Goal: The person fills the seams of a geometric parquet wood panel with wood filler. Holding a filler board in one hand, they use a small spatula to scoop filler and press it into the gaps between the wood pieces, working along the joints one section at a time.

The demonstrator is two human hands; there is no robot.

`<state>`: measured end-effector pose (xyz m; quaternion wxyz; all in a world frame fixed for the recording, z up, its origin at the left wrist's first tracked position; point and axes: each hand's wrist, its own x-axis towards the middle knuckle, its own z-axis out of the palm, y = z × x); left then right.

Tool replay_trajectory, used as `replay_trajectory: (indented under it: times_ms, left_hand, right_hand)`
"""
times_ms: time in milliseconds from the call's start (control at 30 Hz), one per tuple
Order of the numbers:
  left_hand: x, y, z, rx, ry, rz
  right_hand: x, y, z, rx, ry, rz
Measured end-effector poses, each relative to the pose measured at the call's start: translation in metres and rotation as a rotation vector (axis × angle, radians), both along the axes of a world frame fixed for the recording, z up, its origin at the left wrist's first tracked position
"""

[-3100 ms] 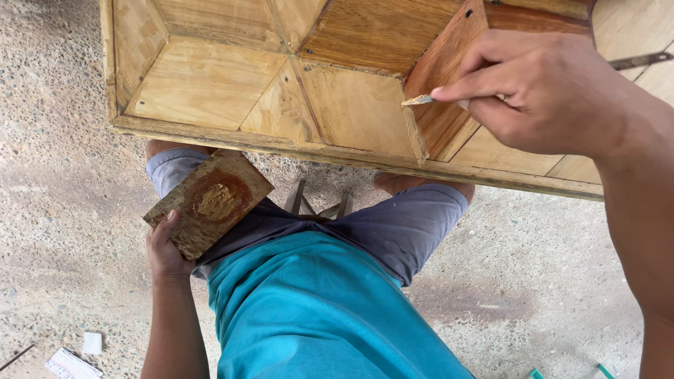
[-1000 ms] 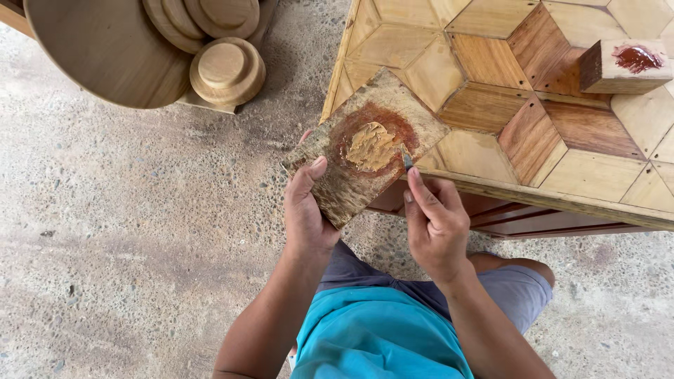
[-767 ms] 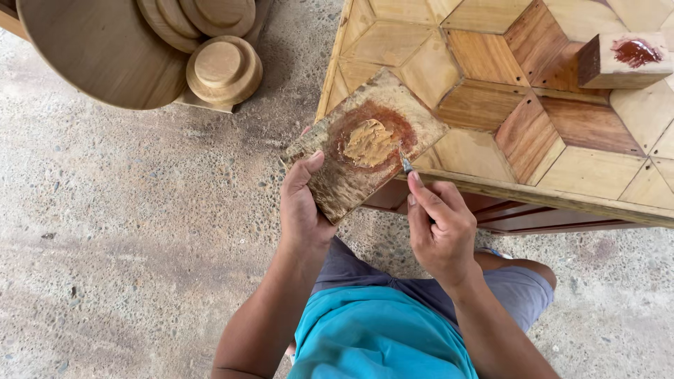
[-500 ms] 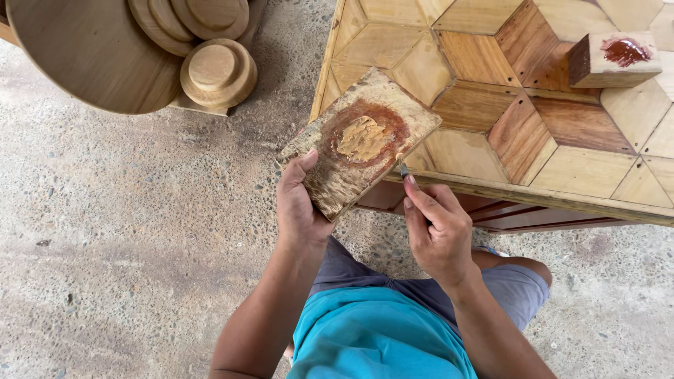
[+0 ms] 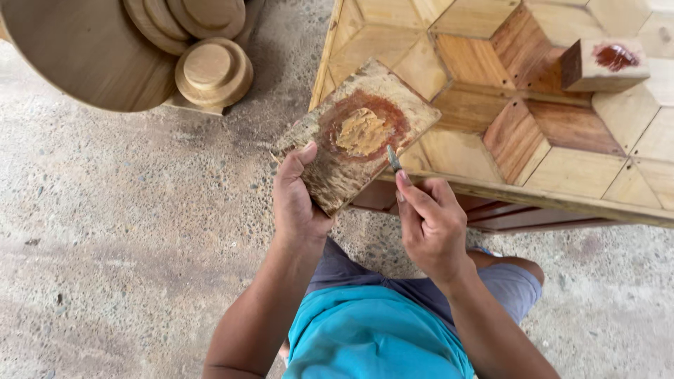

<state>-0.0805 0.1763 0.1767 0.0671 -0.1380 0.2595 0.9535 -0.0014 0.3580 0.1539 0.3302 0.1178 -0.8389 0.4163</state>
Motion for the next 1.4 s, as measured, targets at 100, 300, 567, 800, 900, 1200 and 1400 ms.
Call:
replay_trajectory:
  times_ms: [100,300,567,800,900,1200,1400]
  left_hand:
    - [-0.003,-0.004,-0.001,-0.039,0.04,0.022]
    - [-0.001,-0.016,0.016,-0.096,0.283,0.056]
    - [0.012,-0.005,0.04,-0.142,0.438,-0.015]
    - [0.013,-0.009,0.026,-0.103,0.408,-0.005]
    - [0.009,-0.008,0.015,-0.021,0.264,-0.017]
    - [0.02,-0.023,-0.023,-0.042,0.124,0.012]
    - [0.073,-0.148,-0.064,-0.316,0.553,-0.177]
  right_hand:
    - [0.009,-0.001,-0.004,-0.016,-0.021,0.046]
    - [0.024,0.033,0.033,0.032,-0.04,0.015]
    - [0.02,0.043,0.069,0.222,-0.115,-0.008]
    - [0.025,0.046,0.052,0.117,-0.078,0.081]
    - [0.015,0.048,0.034,-0.079,-0.015,0.076]
    - [0.027,0.034,-0.048,-0.455,-0.149,0.393]
    - [0.068,0.117,-0.041,-0.435,-0.642,-0.002]
